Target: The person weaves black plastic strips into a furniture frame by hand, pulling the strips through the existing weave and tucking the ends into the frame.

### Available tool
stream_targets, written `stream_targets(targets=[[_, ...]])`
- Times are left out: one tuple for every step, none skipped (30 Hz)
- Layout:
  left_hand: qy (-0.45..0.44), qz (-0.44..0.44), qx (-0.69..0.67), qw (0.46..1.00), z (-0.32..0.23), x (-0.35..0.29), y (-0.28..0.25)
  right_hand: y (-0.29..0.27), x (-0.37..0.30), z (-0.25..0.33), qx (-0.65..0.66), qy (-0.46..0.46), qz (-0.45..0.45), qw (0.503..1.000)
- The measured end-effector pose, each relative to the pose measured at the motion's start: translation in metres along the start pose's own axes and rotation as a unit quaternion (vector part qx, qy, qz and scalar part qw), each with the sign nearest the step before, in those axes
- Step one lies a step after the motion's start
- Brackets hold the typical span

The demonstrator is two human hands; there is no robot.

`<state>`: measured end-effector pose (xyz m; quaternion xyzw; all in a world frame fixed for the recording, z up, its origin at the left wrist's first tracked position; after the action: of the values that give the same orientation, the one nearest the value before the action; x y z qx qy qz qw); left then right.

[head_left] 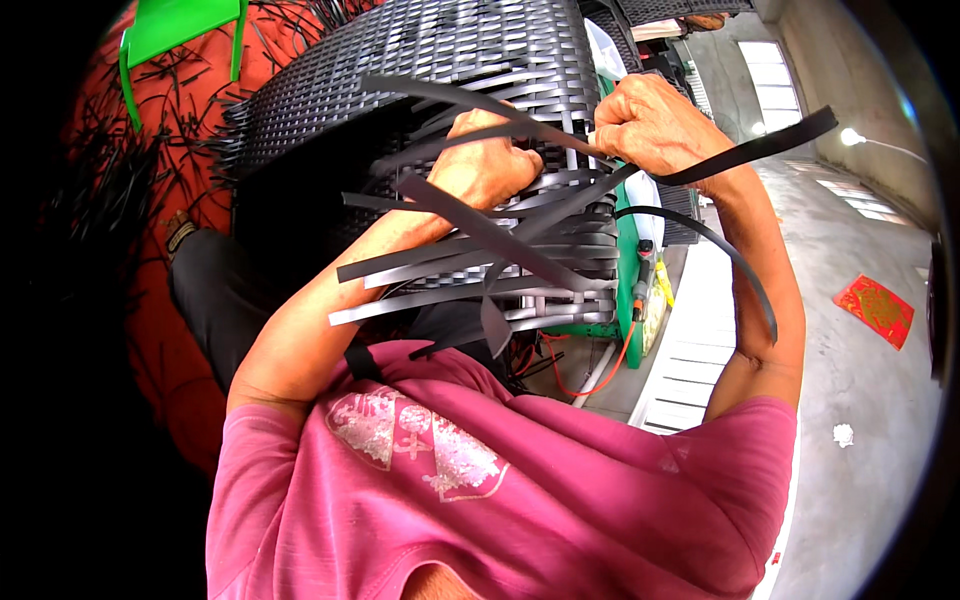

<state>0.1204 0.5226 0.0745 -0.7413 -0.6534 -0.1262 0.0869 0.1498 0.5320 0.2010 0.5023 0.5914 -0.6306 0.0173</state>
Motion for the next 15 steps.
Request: stream_targets(targets=[[-0.002,0.004,0.013,1.0,0.001,0.001,0.0,0.002,0.003,-0.002,0.028,-0.009,0.019,0.999],[-0.066,0.018,-0.015,0.998,0.014,0.004,0.001,0.004,0.007,-0.005,0.055,-0.019,0.039,0.998],[-0.091,0.032,-0.039,0.995,0.019,0.003,0.002,0.006,0.01,-0.006,0.083,-0.029,0.058,0.994],[-0.106,0.043,-0.058,0.992,0.013,-0.001,0.0,0.004,0.01,0.005,0.027,-0.078,0.059,0.995],[-0.12,0.054,-0.076,0.988,0.011,-0.003,0.001,0.005,0.013,0.009,0.014,-0.094,0.062,0.994],[-0.096,0.042,-0.062,0.993,0.009,-0.001,0.0,0.006,0.014,0.013,0.0,-0.11,0.062,0.992],[-0.071,0.03,-0.047,0.996,0.007,0.0,-0.002,0.007,0.018,0.009,0.027,-0.093,0.063,0.993],[-0.047,0.017,-0.032,0.998,0.003,0.0,-0.004,0.009,0.02,0.016,-0.014,-0.125,0.061,0.99],[-0.111,0.04,-0.064,0.991,0.015,-0.001,0.002,0.011,0.022,0.021,-0.056,-0.158,0.056,0.984],[-0.103,0.038,-0.066,0.992,0.014,-0.002,0.001,0.013,0.024,0.027,-0.096,-0.19,0.048,0.976],[-0.095,0.037,-0.067,0.993,0.013,-0.002,0.001,0.014,0.027,0.023,-0.054,-0.086,0.092,0.991],[-0.069,0.025,-0.077,0.994,0.017,-0.001,0.002,0.021,0.032,0.023,-0.145,-0.117,0.045,0.981],[-0.042,0.013,-0.088,0.995,0.024,0.001,0.005,0.022,0.035,0.026,-0.136,-0.085,0.06,0.985],[-0.04,0.038,-0.142,0.988,0.026,0.002,0.007,0.025,0.039,0.032,-0.123,-0.053,0.072,0.988],[-0.098,0.053,-0.29,0.95,0.038,-0.006,0.018,0.029,0.042,0.034,-0.11,-0.021,0.084,0.99]])
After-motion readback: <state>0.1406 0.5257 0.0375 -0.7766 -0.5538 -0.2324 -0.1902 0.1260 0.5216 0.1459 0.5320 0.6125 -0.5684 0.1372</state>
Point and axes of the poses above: each hand's wrist, its own x-axis towards the middle knuckle, its own y-axis out of the palm, z = x × y, the point moved 9 cm from there along x, towards the middle knuckle, and after that the axes turned 14 degrees about z, right-handed, at the moved point
